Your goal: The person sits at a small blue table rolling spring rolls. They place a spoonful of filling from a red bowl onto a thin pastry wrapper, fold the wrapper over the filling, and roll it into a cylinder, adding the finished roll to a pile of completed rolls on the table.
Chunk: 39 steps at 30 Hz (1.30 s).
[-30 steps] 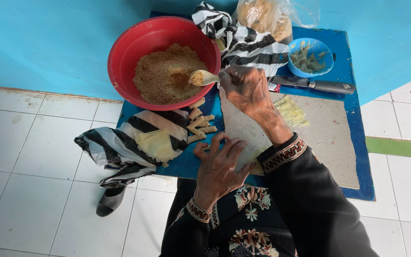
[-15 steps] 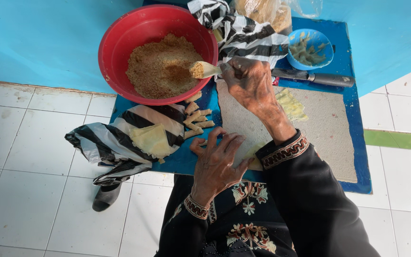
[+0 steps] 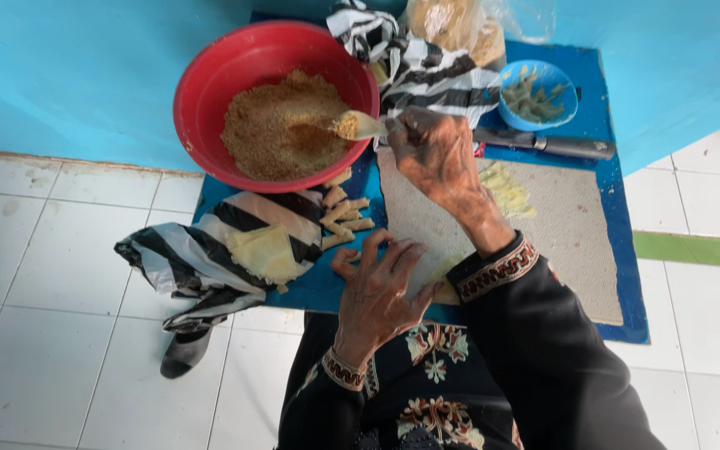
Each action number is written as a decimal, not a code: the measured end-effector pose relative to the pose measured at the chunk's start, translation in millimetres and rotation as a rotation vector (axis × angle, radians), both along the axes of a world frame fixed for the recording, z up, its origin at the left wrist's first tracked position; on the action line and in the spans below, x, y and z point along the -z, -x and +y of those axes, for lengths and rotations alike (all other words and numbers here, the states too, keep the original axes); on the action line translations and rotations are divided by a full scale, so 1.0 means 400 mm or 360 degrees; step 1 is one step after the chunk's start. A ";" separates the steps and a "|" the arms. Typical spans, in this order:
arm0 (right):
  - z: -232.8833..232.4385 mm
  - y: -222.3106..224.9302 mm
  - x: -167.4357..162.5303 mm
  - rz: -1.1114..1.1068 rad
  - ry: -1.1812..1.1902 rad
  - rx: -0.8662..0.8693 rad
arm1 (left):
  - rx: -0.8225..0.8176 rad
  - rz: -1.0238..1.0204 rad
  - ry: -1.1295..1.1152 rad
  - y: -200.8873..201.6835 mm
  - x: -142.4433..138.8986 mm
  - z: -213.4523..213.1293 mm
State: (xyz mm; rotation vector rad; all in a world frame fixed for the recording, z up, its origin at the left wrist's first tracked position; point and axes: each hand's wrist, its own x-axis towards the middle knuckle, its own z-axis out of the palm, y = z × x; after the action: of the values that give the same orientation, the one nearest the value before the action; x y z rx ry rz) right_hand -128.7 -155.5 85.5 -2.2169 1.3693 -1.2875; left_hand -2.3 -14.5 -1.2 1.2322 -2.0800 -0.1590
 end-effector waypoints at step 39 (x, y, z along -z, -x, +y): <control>0.421 0.387 0.148 0.0330 -0.0054 -0.0043 | 0.0034 0.0024 -0.0062 0.046 0.042 0.044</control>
State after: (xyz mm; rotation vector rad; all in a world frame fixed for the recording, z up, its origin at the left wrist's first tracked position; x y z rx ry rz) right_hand -283.4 13.0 26.4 -2.3921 1.4137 -1.0407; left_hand -20.7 3.3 -18.0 1.2284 -2.0865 -0.2189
